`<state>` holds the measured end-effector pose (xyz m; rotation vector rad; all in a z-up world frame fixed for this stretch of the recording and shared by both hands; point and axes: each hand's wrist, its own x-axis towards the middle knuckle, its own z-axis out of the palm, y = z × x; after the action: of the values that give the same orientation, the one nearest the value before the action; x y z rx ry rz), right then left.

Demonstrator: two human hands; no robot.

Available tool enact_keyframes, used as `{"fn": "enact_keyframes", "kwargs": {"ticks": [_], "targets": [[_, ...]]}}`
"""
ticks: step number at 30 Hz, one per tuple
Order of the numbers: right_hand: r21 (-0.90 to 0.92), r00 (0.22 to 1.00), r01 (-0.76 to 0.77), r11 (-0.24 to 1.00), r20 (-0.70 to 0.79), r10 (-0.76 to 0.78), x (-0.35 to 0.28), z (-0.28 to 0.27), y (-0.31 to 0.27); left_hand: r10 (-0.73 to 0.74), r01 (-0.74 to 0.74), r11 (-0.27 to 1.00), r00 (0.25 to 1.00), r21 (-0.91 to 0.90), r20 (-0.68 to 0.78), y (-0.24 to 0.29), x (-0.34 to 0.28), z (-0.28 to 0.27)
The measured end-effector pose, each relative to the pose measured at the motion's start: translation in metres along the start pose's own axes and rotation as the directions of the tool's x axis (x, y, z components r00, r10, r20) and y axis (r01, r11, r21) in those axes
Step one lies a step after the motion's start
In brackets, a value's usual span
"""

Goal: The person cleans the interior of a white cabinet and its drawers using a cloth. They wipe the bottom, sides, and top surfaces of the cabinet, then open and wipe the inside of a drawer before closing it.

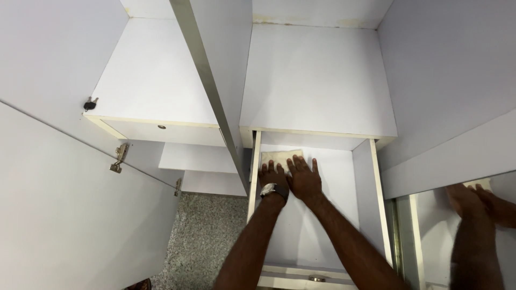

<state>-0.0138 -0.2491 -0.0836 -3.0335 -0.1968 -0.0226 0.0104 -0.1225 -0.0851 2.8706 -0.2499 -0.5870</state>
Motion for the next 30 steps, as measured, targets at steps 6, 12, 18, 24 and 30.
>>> {"fn": "enact_keyframes", "kwargs": {"ticks": [6, 12, 18, 24, 30], "targets": [[-0.012, 0.989, 0.009, 1.000, 0.146, -0.007, -0.027, -0.026, -0.007, 0.008, -0.028, 0.991, 0.989, 0.134, 0.145, 0.001, -0.030, -0.013], [0.004, 0.954, 0.051, 0.999, 0.296, -0.050, -0.048, -0.045, -0.009, 0.048, -0.068, 0.995, 0.970, 0.076, 0.238, -0.015, -0.053, -0.018], [-0.023, 0.834, 0.094, 0.995, 0.548, -0.067, -0.053, -0.056, -0.017, 0.102, -0.135, 0.987, 0.943, 0.084, 0.315, -0.009, -0.091, -0.045], [-0.041, 0.730, 0.065, 0.997, 0.683, -0.020, -0.065, -0.070, -0.029, 0.107, -0.160, 0.978, 0.936, 0.136, 0.336, 0.007, -0.132, -0.080], [0.028, 0.751, -0.002, 1.000, 0.660, -0.017, -0.073, -0.078, -0.026, 0.159, -0.220, 0.963, 0.930, 0.158, 0.332, 0.004, -0.142, -0.068]]}}
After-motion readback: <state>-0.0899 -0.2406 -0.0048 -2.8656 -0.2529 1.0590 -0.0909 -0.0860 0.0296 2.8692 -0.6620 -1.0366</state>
